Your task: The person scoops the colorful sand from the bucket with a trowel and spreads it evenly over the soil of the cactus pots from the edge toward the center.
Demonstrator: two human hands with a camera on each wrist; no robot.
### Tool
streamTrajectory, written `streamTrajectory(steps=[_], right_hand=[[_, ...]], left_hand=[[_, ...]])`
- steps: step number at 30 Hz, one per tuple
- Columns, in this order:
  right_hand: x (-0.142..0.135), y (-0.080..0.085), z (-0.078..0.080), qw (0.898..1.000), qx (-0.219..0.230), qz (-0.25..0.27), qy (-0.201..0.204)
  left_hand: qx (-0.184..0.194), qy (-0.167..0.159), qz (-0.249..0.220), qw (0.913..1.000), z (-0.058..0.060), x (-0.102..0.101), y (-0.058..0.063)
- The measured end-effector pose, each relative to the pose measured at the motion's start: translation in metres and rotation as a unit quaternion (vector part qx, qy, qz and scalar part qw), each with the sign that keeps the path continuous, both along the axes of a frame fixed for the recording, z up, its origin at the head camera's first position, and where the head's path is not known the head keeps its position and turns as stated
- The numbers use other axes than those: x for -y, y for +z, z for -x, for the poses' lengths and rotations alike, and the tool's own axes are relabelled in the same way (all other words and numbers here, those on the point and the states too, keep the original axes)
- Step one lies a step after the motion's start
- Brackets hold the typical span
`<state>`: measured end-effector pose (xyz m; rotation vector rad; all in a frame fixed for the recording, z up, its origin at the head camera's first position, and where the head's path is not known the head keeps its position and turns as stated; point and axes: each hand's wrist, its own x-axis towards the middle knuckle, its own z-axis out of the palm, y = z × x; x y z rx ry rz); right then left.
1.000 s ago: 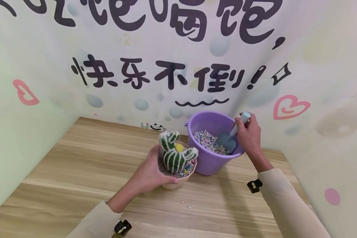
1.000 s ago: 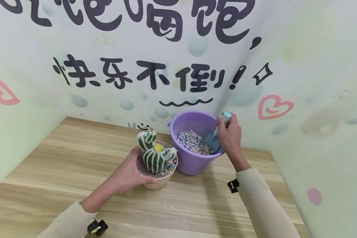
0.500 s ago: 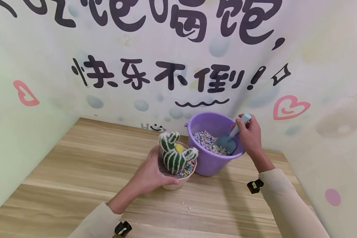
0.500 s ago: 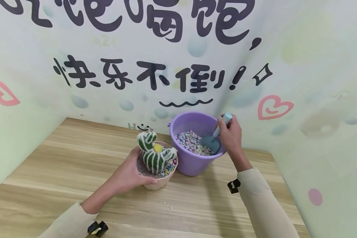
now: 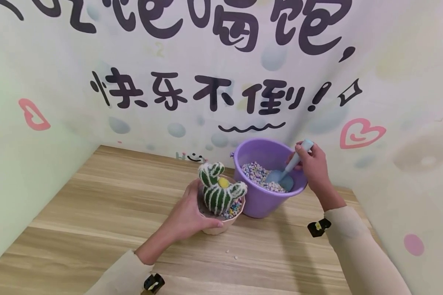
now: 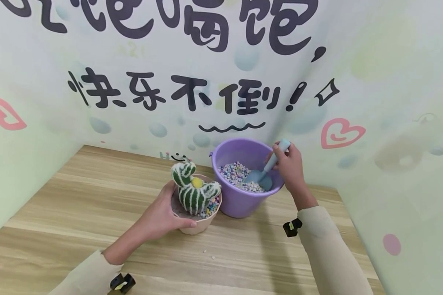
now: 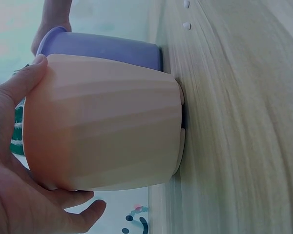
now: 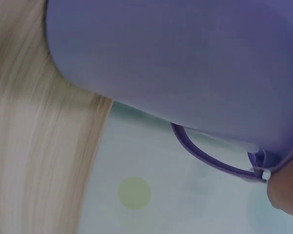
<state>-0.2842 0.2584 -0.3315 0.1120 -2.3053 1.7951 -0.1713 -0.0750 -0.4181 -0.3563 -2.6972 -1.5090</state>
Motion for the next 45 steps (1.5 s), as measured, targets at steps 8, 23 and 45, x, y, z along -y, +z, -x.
streamTrajectory(steps=[8,23,45], right_hand=[[-0.001,0.011,0.003,0.995,0.085,0.059,0.009],[-0.001,0.030,0.008,0.975,0.200,0.085,-0.047],[-0.009,0.032,0.007,0.929,0.211,0.290,-0.095]], left_hand=[[-0.003,0.000,0.003,1.0000,-0.001,0.000,0.000],[-0.006,-0.002,0.005,1.0000,-0.001,0.002,0.002],[-0.009,0.062,0.041,0.9971,-0.004,-0.009,0.001]])
